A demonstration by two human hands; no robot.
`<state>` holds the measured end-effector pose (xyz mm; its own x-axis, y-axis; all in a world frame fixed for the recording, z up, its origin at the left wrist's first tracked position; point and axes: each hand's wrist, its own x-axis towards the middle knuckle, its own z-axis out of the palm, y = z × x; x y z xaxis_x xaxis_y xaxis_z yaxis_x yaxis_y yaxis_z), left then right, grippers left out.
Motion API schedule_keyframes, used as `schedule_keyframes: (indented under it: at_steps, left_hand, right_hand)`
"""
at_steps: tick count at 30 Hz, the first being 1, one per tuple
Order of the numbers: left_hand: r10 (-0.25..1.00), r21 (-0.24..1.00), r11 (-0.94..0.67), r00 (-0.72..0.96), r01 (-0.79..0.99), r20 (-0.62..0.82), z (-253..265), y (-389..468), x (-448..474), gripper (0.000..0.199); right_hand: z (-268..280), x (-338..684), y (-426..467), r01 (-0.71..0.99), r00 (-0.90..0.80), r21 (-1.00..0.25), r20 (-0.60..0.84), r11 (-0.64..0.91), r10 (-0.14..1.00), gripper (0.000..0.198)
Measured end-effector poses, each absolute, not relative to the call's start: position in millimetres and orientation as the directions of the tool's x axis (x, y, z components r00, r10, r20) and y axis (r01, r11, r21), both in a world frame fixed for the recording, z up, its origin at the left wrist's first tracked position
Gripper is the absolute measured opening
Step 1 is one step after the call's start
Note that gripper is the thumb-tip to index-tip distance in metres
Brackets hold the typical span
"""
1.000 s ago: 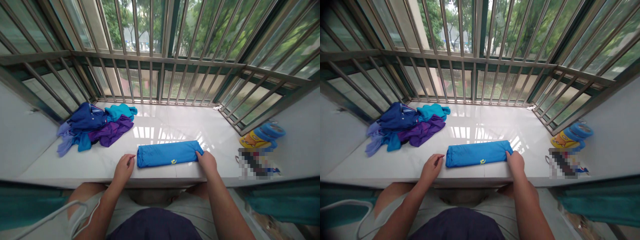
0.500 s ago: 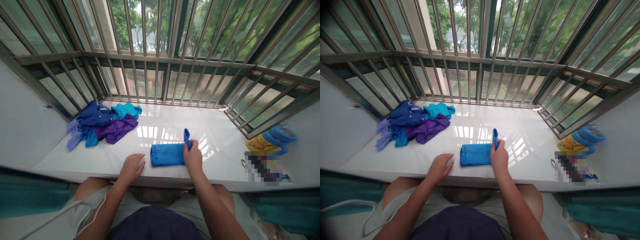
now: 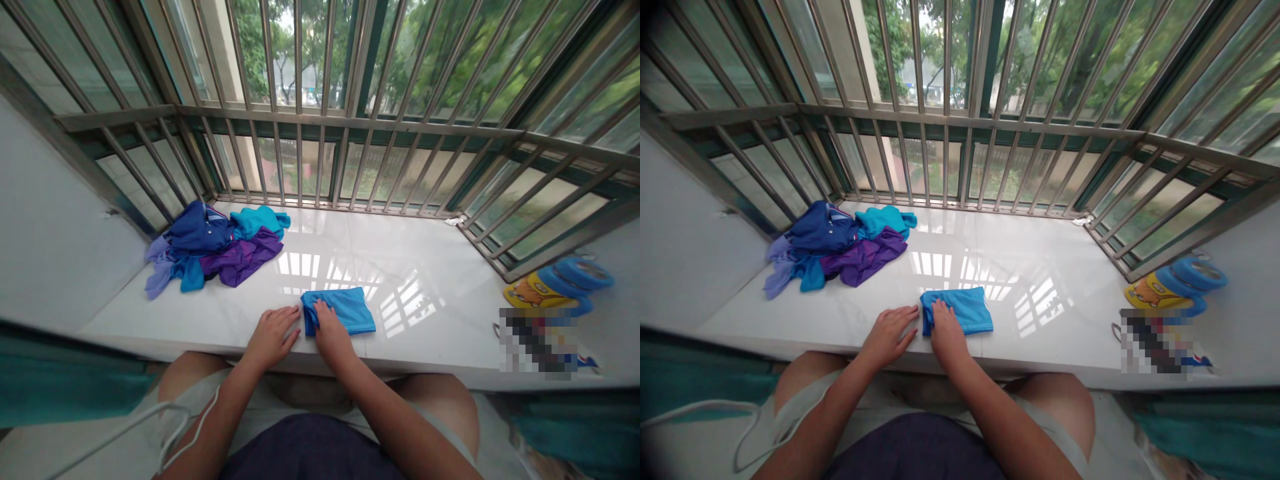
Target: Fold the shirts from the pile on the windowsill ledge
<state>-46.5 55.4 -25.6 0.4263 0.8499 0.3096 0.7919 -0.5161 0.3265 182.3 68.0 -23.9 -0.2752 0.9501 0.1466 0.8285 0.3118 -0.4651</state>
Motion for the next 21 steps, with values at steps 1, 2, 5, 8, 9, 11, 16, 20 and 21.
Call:
schedule_keyframes:
  at_steps: [1,2,5,8,9,11,16,20,21]
  left_hand:
    - [0.851,0.322,-0.514,0.425,0.795,0.310,-26,55,-46,0.045]
    - [0.850,0.317,-0.514,0.426,0.797,0.309,-26,55,-46,0.045]
    - [0.847,0.309,-0.520,0.432,0.797,0.310,-25,55,-46,0.044]
    - [0.842,0.308,-0.526,0.434,0.793,0.319,-23,55,-46,0.043]
    - [0.841,0.308,-0.527,0.434,0.792,0.324,-22,55,-46,0.043]
    - [0.839,0.305,-0.529,0.432,0.792,0.331,-22,54,-45,0.043]
    - [0.833,0.333,-0.536,0.422,0.776,0.358,-25,55,-47,0.043]
    - [0.826,0.435,-0.526,0.318,0.731,0.465,-30,58,-52,0.039]
    - [0.826,0.464,-0.517,0.278,0.719,0.490,-31,59,-54,0.038]
  right_hand:
    - [-16,187,70,0.830,-0.171,-0.512,0.145,0.221,0.975,0.057]
    - [-7,192,73,0.824,-0.065,-0.550,0.151,0.139,0.986,0.055]
    - [11,201,79,0.820,0.078,-0.564,0.280,0.098,0.957,0.055]
    - [7,193,79,0.857,-0.127,-0.417,0.400,0.304,0.908,0.062]
    - [2,187,77,0.859,-0.226,-0.360,0.372,0.364,0.900,0.063]
    - [-10,171,72,0.860,-0.367,-0.281,0.238,0.426,0.899,0.063]
    - [-21,149,57,0.877,-0.405,-0.241,0.098,0.417,0.909,0.065]
    - [-28,158,39,0.811,-0.517,-0.229,0.149,0.538,0.843,0.095]
    - [-33,162,33,0.781,-0.559,-0.224,0.163,0.582,0.813,0.096]
